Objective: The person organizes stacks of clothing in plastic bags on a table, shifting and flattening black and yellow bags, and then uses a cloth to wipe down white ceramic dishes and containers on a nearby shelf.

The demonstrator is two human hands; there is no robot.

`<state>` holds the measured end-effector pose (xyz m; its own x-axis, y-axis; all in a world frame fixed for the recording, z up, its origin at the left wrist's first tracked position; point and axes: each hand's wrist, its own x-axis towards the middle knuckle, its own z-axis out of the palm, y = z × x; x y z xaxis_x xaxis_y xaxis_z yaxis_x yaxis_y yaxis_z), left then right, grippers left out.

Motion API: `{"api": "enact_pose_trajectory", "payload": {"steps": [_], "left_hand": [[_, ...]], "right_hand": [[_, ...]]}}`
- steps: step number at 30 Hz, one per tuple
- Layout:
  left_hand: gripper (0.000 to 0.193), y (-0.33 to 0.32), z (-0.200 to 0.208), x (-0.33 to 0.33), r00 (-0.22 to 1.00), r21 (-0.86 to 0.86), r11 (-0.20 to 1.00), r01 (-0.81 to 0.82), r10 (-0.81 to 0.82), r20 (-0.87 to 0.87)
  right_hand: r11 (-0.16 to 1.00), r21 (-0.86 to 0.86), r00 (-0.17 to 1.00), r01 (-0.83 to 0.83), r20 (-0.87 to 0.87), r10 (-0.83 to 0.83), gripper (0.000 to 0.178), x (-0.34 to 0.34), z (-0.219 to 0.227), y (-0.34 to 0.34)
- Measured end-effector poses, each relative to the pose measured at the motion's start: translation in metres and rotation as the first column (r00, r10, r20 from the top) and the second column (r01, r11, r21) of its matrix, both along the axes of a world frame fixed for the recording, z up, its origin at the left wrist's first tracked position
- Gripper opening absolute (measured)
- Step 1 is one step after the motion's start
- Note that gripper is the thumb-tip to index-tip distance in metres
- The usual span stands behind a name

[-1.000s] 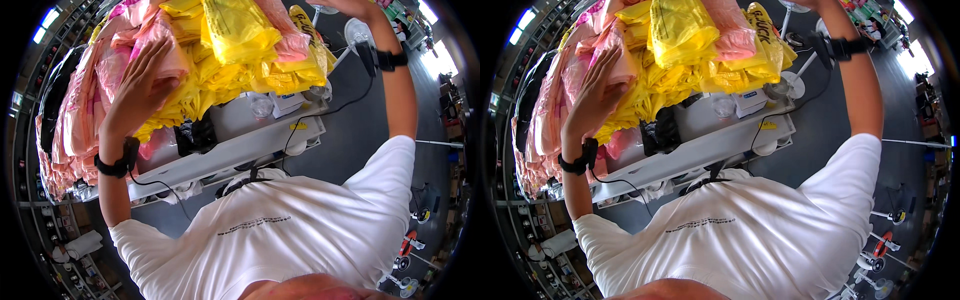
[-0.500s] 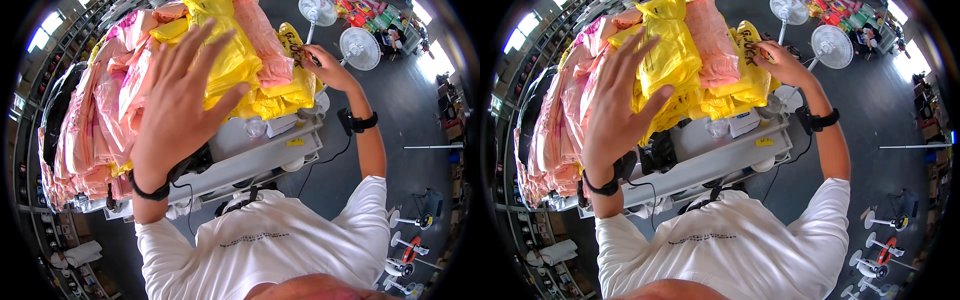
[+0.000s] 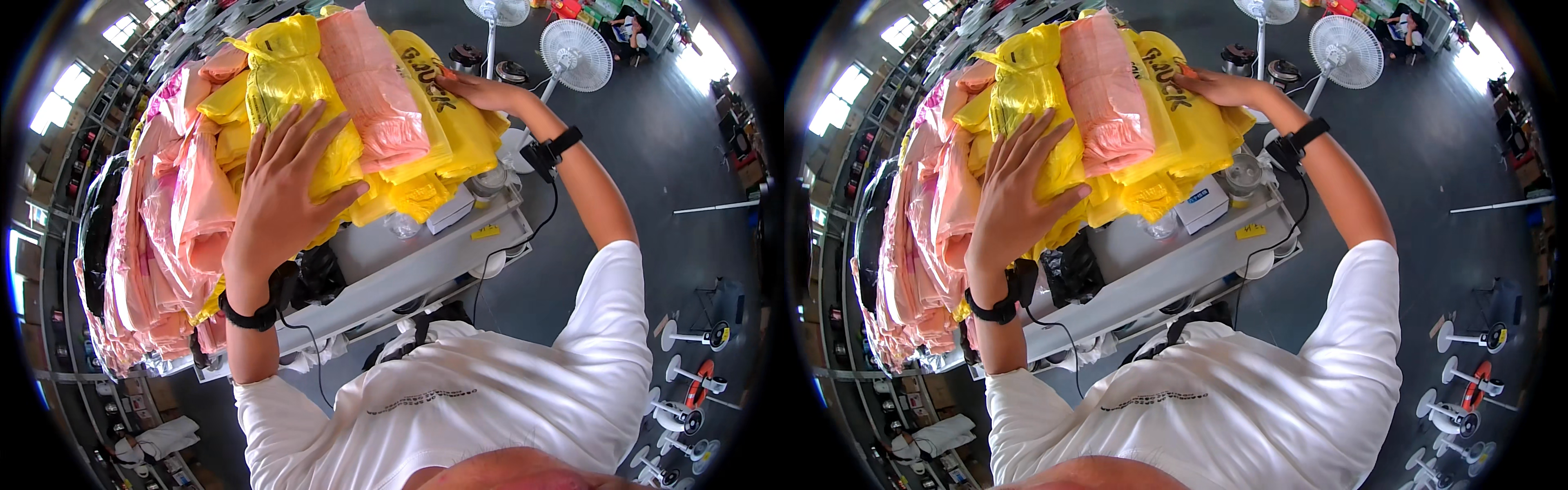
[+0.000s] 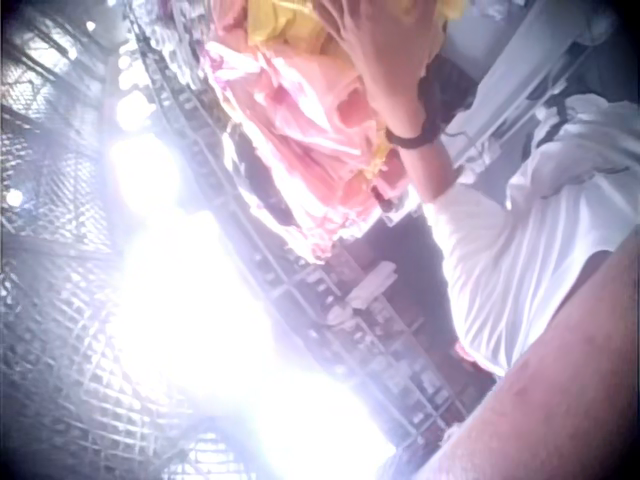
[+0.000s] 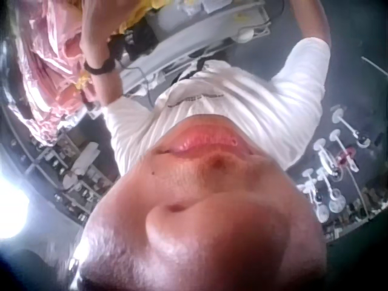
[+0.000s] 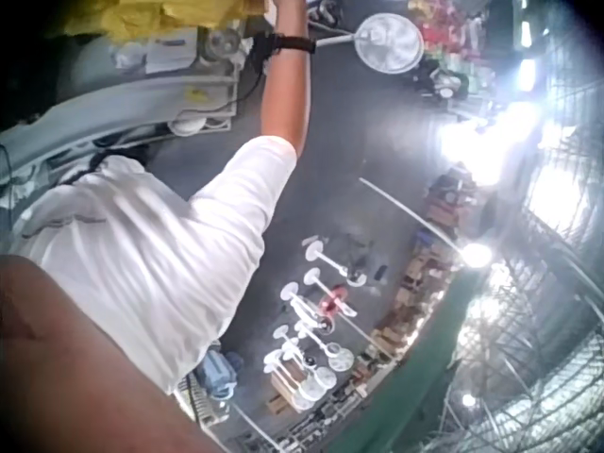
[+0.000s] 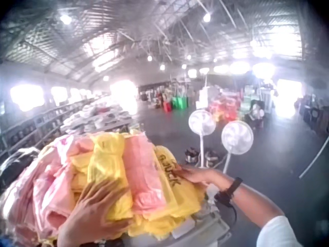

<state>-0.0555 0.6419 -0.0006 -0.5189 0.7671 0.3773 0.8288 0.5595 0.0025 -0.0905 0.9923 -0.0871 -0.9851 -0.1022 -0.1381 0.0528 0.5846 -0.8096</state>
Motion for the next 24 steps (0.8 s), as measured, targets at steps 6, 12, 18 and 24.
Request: {"api": "enact_pose_trajectory", "payload": {"steps": [6,12,18,24], "left_hand": [[0.067,0.004,-0.002,0.005,1.000,0.006,1.000,-0.001,0.001,0.002],[0.064,0.023,-0.009,0.057,0.999,0.066,0.997,0.032,-0.031,-0.016],[0.046,0.018,-0.042,0.080,0.909,0.012,0.920,0.391,-0.389,0.152],[0.041,-0.010,-0.067,0.059,0.929,0.227,0.973,0.040,0.047,-0.366]], "right_hand": [[0.978,-0.041,0.968,-0.205,-0.158,0.196,0.059,-0.013,0.000,-0.018],[0.991,-0.010,0.981,-0.131,-0.146,0.128,0.051,-0.018,-0.015,-0.010],[0.982,-0.168,0.991,-0.091,-0.112,0.073,0.064,0.013,-0.011,0.022],[0.999,0.007,0.952,-0.032,-0.305,0.033,0.065,0.017,-0.048,0.009]]}}
